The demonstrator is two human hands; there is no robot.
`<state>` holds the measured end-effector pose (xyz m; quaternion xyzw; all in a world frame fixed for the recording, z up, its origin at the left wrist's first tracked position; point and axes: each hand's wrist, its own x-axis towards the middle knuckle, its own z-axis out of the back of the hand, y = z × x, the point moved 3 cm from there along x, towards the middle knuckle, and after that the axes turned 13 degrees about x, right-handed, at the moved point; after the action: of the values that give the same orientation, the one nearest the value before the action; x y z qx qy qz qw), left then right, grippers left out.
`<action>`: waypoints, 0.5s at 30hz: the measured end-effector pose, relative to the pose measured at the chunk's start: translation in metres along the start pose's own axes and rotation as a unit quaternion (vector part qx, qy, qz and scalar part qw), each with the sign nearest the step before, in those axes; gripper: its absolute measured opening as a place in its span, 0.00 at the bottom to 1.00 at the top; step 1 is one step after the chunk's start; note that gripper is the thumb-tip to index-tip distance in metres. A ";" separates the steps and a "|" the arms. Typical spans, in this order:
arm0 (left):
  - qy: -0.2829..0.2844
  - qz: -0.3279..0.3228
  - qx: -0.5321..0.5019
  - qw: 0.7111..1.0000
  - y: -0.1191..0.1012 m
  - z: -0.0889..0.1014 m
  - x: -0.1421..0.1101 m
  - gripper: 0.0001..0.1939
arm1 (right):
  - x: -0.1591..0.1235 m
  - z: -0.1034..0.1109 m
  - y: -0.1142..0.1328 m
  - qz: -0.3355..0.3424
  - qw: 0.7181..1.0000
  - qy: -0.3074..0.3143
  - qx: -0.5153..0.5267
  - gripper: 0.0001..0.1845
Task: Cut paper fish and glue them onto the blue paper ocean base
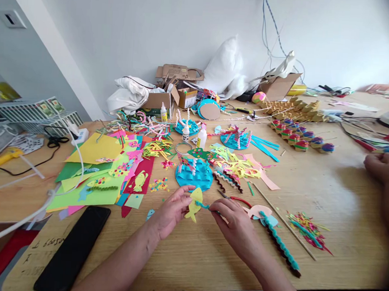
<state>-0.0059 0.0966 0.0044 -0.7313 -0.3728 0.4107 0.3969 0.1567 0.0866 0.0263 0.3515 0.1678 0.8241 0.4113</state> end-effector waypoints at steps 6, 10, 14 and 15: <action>-0.006 0.001 -0.019 1.000 0.000 0.000 0.000 0.20 | -0.001 0.016 0.000 -0.010 0.999 -0.034 0.013 0.08; -0.025 0.013 -0.032 0.999 0.007 0.002 0.002 0.20 | 0.000 0.041 -0.009 -0.054 0.994 -0.082 0.054 0.07; -0.018 0.032 -0.023 0.999 0.015 0.001 0.004 0.19 | 0.014 0.069 -0.032 -0.111 0.983 -0.126 0.073 0.07; -0.013 0.034 -0.017 0.999 0.017 0.000 0.004 0.19 | 0.019 0.075 -0.041 -0.128 0.980 -0.133 0.071 0.07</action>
<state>-0.0005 0.0928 -0.0113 -0.7449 -0.3598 0.4273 0.3647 0.2250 0.1256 0.0638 0.4618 0.2130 0.6965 0.5062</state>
